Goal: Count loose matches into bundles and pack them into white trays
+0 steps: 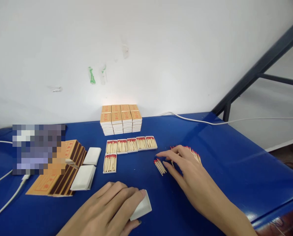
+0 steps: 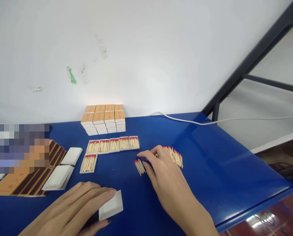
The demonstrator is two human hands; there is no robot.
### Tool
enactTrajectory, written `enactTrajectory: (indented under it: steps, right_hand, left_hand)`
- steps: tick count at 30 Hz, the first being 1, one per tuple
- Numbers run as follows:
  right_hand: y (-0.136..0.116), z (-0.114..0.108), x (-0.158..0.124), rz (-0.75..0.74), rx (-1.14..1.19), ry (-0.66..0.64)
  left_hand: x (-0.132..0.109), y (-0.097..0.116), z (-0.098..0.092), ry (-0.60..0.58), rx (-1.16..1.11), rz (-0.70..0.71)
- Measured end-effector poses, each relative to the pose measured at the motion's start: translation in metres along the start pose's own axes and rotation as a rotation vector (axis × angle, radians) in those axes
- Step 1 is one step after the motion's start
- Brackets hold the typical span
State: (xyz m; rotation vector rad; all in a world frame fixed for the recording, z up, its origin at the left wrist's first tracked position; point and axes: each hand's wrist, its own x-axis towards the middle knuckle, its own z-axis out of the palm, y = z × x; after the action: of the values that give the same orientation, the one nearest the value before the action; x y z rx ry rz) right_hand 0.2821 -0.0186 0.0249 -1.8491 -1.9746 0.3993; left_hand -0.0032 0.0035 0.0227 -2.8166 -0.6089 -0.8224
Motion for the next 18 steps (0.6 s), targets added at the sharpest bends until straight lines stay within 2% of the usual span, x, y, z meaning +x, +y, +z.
enactTrajectory:
  steps: [8, 13, 18]
  right_hand:
    - [-0.0008, -0.0005, -0.0015, 0.026, -0.004, 0.003]
    - [-0.0023, 0.0004, -0.0009, -0.009, -0.024, 0.014]
    - [0.0015, -0.0007, -0.0072, 0.111, -0.082, 0.145]
  left_hand:
    - [0.0034, 0.0003, -0.0003, -0.009, 0.001, -0.001]
    - [0.0029, 0.0000, 0.0001, -0.001, 0.017, 0.002]
    - [0.0033, -0.0003, -0.0016, -0.004, 0.000, 0.008]
